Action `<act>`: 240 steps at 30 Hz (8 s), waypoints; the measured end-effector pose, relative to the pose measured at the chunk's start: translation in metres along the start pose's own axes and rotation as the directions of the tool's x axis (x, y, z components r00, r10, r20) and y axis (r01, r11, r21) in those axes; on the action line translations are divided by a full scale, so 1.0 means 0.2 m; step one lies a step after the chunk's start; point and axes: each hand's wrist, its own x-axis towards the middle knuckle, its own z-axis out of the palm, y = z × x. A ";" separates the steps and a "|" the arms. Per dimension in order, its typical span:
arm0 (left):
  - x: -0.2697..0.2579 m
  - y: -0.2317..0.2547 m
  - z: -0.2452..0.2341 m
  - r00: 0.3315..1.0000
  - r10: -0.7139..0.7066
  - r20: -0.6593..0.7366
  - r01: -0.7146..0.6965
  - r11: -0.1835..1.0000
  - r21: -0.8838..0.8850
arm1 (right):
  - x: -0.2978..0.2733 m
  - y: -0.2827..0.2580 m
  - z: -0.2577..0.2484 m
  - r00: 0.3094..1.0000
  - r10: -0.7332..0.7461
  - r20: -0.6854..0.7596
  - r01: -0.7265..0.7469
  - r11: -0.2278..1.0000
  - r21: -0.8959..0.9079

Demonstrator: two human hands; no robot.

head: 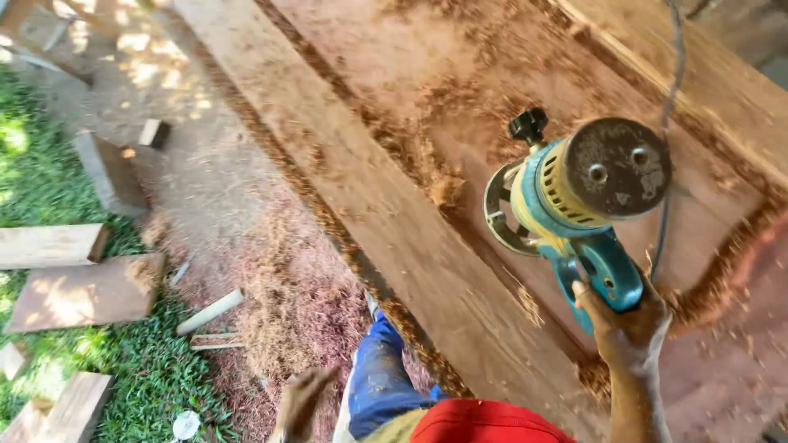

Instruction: Using a wood router to carve decorative grooves into a wooden door panel.

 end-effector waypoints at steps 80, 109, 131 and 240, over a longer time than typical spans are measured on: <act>4.09 -0.17 -1.69 0.795 -0.206 -0.570 0.265 0.964 0.022 | 1.95 -0.77 3.69 0.808 -0.220 0.546 0.044 0.947 0.317; 3.63 0.04 -1.44 0.845 -0.154 -0.512 0.184 0.983 0.008 | 1.66 -0.58 3.18 0.839 -0.133 0.528 0.013 0.974 0.225; 3.13 0.29 -1.07 0.832 -0.048 -0.553 0.090 0.995 0.048 | 1.32 -0.41 2.60 0.839 -0.092 0.536 -0.023 0.979 0.204; 0.70 1.69 0.52 0.936 -0.019 -0.351 0.078 0.985 0.155 | -0.32 0.28 -0.24 0.878 -0.001 0.478 0.004 1.000 -0.004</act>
